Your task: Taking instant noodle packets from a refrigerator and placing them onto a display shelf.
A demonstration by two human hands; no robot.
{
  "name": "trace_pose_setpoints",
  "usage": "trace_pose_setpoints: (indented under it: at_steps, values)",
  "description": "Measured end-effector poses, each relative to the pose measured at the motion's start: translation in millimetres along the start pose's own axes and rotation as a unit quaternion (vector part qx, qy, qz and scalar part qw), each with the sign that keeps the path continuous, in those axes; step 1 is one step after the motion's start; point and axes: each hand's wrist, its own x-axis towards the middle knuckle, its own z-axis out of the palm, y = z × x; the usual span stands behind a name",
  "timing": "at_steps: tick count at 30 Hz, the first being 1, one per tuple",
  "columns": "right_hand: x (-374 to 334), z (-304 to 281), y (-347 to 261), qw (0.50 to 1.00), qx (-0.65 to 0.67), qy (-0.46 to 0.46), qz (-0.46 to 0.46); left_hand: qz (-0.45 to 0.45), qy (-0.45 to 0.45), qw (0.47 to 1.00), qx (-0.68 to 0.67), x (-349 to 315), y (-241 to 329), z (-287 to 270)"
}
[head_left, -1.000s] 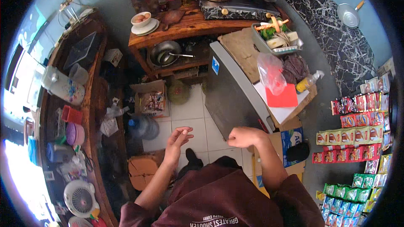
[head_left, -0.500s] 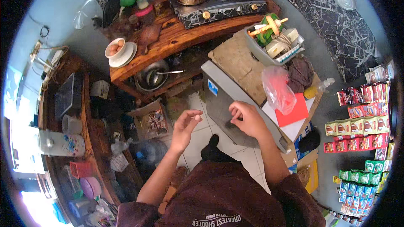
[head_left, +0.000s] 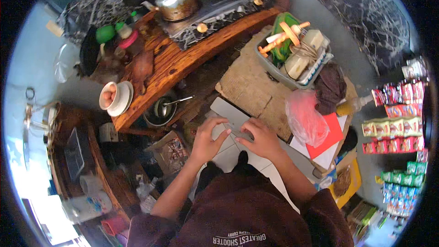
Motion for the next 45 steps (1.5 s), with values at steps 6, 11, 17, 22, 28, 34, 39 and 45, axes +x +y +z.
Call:
trace_pose_setpoints:
  at_steps: [6,11,17,22,28,34,39,45]
  values:
    - [6,18,-14,0.985,-0.104,0.127,0.043,0.160,-0.079,0.966,0.189,50,-6,-10]
    - [13,42,-35,0.961,-0.178,0.165,0.137,0.227,-0.149,0.935,0.227,72,-33,-17]
    - [27,80,-49,0.913,-0.239,0.246,0.221,0.321,-0.170,0.892,0.269,79,-68,-27]
    - [28,82,-48,0.886,-0.280,0.286,0.234,0.358,-0.165,0.892,0.220,83,-66,-24]
    - [35,99,-52,0.880,-0.257,0.330,0.224,0.356,-0.168,0.888,0.236,92,-73,-29]
    - [30,106,-50,0.871,-0.262,0.356,0.217,0.382,-0.172,0.871,0.256,92,-70,-29]
    - [20,112,-61,0.866,-0.248,0.363,0.237,0.389,-0.167,0.875,0.235,78,-69,-32]
    - [-17,138,-97,0.873,-0.211,0.363,0.247,0.333,-0.239,0.885,0.221,20,-61,-58]
